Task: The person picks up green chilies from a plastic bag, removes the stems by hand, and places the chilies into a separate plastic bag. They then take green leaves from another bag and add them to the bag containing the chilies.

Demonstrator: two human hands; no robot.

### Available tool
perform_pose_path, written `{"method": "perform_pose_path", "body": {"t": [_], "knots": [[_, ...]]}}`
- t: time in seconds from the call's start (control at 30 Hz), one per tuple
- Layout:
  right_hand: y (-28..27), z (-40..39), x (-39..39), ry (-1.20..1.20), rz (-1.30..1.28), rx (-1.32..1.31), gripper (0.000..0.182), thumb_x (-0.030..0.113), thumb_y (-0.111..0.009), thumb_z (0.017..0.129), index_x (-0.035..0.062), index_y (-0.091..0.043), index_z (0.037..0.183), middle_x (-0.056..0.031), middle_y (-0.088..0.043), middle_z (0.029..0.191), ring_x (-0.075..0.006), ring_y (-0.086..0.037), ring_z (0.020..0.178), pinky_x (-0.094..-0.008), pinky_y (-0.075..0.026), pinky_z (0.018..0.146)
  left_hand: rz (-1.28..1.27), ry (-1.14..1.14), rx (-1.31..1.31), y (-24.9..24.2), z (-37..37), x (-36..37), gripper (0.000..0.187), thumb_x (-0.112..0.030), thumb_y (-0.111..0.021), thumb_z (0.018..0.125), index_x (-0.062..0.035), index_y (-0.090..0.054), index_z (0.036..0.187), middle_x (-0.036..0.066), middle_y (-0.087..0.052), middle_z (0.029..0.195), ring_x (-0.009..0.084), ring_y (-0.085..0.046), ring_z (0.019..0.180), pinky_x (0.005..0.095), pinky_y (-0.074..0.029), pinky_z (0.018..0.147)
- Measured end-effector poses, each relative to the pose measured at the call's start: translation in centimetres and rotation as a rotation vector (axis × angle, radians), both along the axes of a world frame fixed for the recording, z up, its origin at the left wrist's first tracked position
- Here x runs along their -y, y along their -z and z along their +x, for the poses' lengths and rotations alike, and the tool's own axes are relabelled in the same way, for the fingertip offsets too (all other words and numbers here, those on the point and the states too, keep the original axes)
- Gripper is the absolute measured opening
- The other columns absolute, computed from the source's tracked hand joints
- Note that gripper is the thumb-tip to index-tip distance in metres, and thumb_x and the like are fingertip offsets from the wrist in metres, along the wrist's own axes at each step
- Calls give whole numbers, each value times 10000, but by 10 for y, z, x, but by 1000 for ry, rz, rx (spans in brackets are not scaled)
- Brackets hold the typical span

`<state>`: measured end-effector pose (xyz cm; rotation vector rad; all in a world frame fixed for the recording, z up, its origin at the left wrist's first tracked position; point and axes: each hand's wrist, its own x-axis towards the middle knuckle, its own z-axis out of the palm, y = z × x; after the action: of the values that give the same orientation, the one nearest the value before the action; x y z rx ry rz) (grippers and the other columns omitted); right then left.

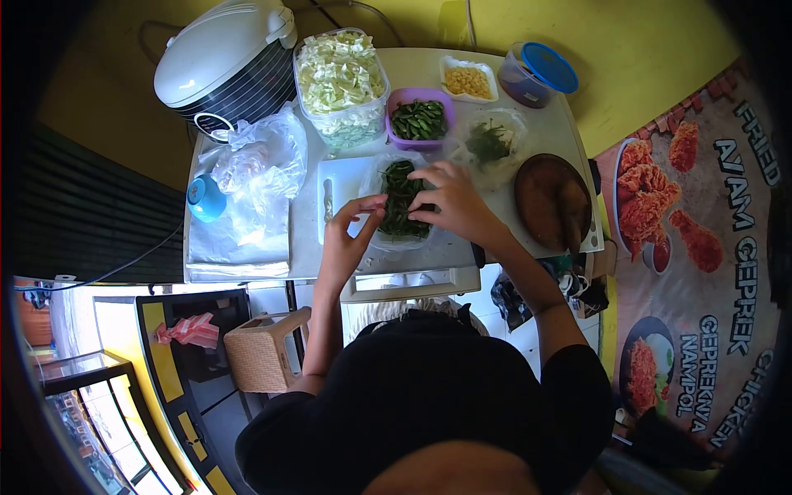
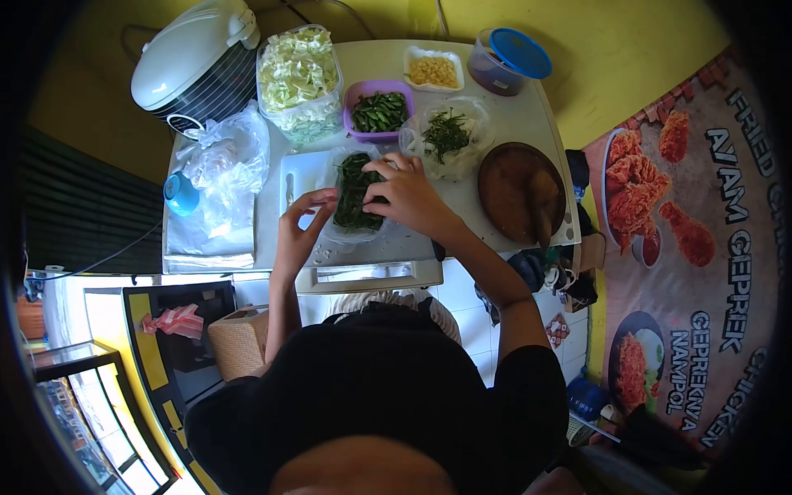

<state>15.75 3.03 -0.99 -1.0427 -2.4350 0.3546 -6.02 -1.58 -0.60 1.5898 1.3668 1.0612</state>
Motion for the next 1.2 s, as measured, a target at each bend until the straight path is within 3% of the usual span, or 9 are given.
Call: {"method": "perform_pose_path", "body": {"t": [0.27,0.43,0.53,0.73,0.87,0.97,1.07,1.13,1.2], "knots": [[-12,0,2,-19,84,-158,104,266,-739,738,193,-705,805,40,-610,1104,-216,-502,1059,-402,-319,905,64,108,-106,2,11,1,222,-140,-668,850,-35,-676,1046,114,-669,946,202,-612,868,314,-458,804],[-8,2,2,-31,-67,-333,112,269,-722,777,186,-714,852,37,-608,1079,-184,-496,1058,-375,-275,932,48,69,-28,1,13,-1,173,-137,-683,834,-39,-711,975,127,-683,900,232,-620,814,331,-471,768],[-8,1,2,20,-20,-420,137,168,-761,733,143,-718,861,-27,-637,1049,-210,-569,952,-361,-366,860,32,70,60,5,14,-6,173,-124,-693,827,-47,-716,980,119,-688,877,208,-624,808,316,-472,763],[-7,-3,10,80,58,-514,133,78,-755,705,96,-623,698,-18,-634,938,-195,-574,899,-338,-370,836,95,5,27,-10,30,-2,127,-102,-717,809,-35,-733,915,88,-696,818,125,-602,727,263,-469,719],[7,-5,15,120,137,-503,193,122,-761,698,118,-571,662,37,-607,943,-174,-544,928,-357,-315,839,88,-74,-3,-4,40,-5,155,-106,-738,774,-23,-734,905,101,-701,774,119,-614,678,252,-473,633],[6,0,16,150,235,-425,154,117,-763,695,115,-610,697,26,-606,900,-189,-552,875,-341,-334,810,53,-37,-29,-5,46,-9,169,-116,-747,767,-22,-733,906,101,-701,767,118,-619,682,259,-480,663],[-11,17,9,239,234,-577,100,97,-748,733,87,-670,794,5,-627,863,-159,-575,810,-295,-380,739,80,-46,-87,-17,49,-27,168,-117,-747,773,-32,-734,916,106,-708,804,120,-626,703,272,-487,713],[-27,36,4,396,109,-869,118,66,-704,799,45,-697,914,-21,-659,850,-114,-577,748,-239,-406,661,415,-92,-24,-31,50,-49,177,-110,-735,778,-56,-731,947,126,-700,840,180,-643,706,291,-496,662],[-31,55,-7,444,127,-895,122,57,-681,823,30,-694,942,-31,-670,868,-96,-571,738,-222,-409,646,509,-98,-53,-46,53,-73,180,-107,-726,786,-58,-727,958,124,-699,863,199,-639,740,298,-492,691]]}}
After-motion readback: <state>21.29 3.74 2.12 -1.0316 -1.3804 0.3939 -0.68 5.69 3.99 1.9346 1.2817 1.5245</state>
